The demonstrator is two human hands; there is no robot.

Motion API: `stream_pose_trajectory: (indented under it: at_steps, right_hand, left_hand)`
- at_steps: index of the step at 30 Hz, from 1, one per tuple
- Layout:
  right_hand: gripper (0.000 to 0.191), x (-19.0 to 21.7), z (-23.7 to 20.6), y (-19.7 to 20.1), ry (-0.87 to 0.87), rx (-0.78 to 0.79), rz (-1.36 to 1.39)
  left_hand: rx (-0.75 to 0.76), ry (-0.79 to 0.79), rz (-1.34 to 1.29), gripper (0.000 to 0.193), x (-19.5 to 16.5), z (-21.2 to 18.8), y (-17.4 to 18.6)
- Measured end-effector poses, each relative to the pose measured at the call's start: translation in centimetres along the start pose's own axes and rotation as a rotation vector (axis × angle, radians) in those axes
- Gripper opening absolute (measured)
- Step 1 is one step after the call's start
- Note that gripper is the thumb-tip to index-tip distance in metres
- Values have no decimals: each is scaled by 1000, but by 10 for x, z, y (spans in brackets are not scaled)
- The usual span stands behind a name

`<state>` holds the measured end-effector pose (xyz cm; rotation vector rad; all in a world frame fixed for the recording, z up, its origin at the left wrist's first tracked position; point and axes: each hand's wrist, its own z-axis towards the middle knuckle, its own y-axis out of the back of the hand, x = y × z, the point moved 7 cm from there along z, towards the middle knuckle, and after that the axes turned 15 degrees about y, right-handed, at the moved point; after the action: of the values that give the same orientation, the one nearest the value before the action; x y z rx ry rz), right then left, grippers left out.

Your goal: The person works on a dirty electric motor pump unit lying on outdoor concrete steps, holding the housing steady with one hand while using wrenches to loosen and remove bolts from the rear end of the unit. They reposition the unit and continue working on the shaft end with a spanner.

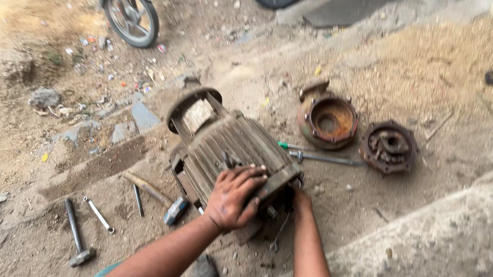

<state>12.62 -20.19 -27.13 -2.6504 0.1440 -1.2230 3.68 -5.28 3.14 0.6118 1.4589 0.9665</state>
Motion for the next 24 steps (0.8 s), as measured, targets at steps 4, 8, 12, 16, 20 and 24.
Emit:
stream_pose_trajectory:
  at_steps: [4, 8, 12, 16, 20, 24]
  right_hand:
    - [32, 14, -5, -4, 67, -24, -70]
    - [22, 23, -10, -14, 204, 80, 24]
    - [22, 22, -8, -8, 205, 66, -99]
    - [37, 19, -4, -1, 90, 12, -271]
    - [24, 20, -3, -8, 55, 51, -107]
    - [22, 22, -7, -2, 47, -9, -69]
  left_hand:
    - [-6, -2, -42, 52, 0, 1, 2]
    - [12, 8, -41, 53, 2, 3, 0]
    - [26, 29, -56, 53, 4, 7, -2]
    - [57, 38, -25, 52, 3, 6, 1]
    - [60, 49, -21, 52, 1, 6, 2]
    - [73, 42, 9, 53, 0, 9, -4]
